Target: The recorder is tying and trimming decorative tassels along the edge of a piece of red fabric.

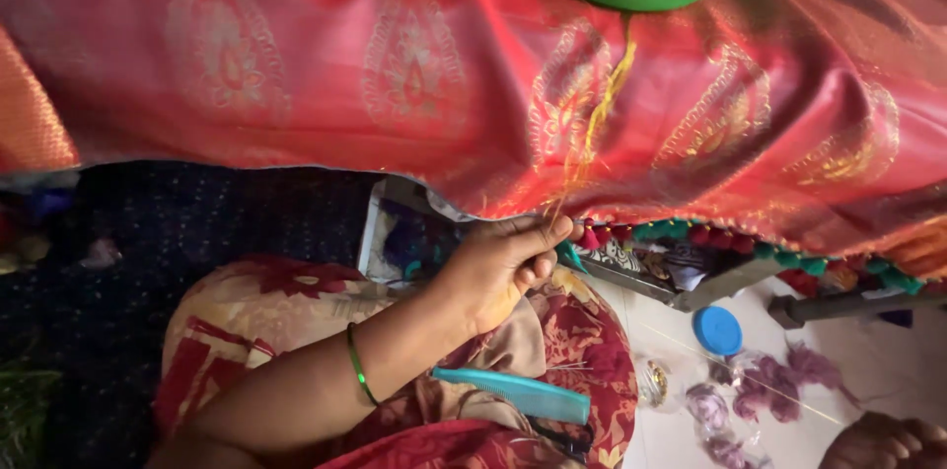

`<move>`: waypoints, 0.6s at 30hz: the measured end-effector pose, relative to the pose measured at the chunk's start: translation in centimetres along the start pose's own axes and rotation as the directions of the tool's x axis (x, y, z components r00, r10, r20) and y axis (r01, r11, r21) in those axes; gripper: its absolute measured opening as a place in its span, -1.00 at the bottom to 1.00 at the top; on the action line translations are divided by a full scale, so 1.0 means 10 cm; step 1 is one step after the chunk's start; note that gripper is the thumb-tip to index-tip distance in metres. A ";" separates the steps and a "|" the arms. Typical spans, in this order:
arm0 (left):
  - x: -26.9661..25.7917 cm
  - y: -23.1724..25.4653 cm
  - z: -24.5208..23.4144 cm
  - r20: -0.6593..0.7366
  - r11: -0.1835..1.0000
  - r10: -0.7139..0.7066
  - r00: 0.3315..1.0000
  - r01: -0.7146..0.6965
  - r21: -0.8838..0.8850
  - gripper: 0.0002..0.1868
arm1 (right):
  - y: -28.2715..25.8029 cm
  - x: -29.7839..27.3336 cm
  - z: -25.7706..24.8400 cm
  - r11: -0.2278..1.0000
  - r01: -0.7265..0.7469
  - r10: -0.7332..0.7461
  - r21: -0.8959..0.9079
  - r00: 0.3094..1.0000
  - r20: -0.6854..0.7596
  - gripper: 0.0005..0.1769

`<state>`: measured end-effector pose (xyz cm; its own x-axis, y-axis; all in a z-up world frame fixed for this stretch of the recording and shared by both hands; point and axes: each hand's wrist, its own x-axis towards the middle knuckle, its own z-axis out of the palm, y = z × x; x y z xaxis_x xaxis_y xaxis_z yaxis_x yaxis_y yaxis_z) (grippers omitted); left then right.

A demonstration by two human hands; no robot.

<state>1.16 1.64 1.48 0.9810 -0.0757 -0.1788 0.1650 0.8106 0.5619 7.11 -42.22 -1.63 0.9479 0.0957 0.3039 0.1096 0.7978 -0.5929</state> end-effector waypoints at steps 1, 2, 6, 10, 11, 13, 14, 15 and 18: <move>0.01 -0.03 0.01 0.027 1.000 -0.022 0.999 0.022 0.008 -0.73 | -0.03 -0.06 -0.01 0.999 0.035 -0.035 -0.024 0.999 -0.023 -0.88; 0.03 -0.06 0.00 0.033 0.999 -0.034 0.999 0.033 0.013 -0.73 | -0.05 -0.11 -0.02 0.996 0.068 -0.070 -0.050 0.997 -0.044 -0.88; 0.04 -0.14 -0.02 0.020 1.000 -0.016 1.000 0.016 0.014 -0.72 | -0.10 -0.20 -0.02 0.973 0.178 -0.193 -0.148 0.976 -0.096 -0.88; -0.05 -0.17 0.04 0.023 0.995 -0.029 0.999 0.026 0.094 -0.70 | 0.30 -0.23 0.81 0.819 0.163 -0.160 -0.550 0.986 0.053 -0.82; -0.06 -0.18 0.04 0.024 0.995 -0.032 0.999 0.029 0.095 -0.70 | 0.45 -0.26 1.12 0.819 0.162 -0.162 -0.551 0.986 0.050 -0.82; -0.07 -0.18 0.06 0.030 0.994 -0.040 0.999 0.036 0.100 -0.70 | 0.75 -0.30 1.75 0.430 0.287 -0.058 -0.856 0.955 0.291 -0.75; -0.07 -0.19 0.05 0.031 0.994 -0.041 0.999 0.038 0.101 -0.70 | 0.83 -0.29 1.90 0.430 0.286 -0.060 -0.856 0.955 0.290 -0.75; -0.07 -0.19 0.04 0.050 0.995 -0.037 0.998 0.032 0.092 -0.70 | 0.91 -0.27 2.05 0.323 0.358 0.046 -0.876 0.919 0.392 -0.69; -0.08 -0.21 0.02 0.080 0.995 -0.028 0.996 0.021 0.095 -0.70 | 1.12 -0.22 2.52 0.195 0.525 0.196 -0.829 0.807 0.557 -0.60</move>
<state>0.01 -0.11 0.63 0.9809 -0.1447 -0.1299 0.1944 0.7501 0.6322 -1.33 -18.50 9.85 0.6197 0.5652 0.5446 0.7667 -0.2875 -0.5741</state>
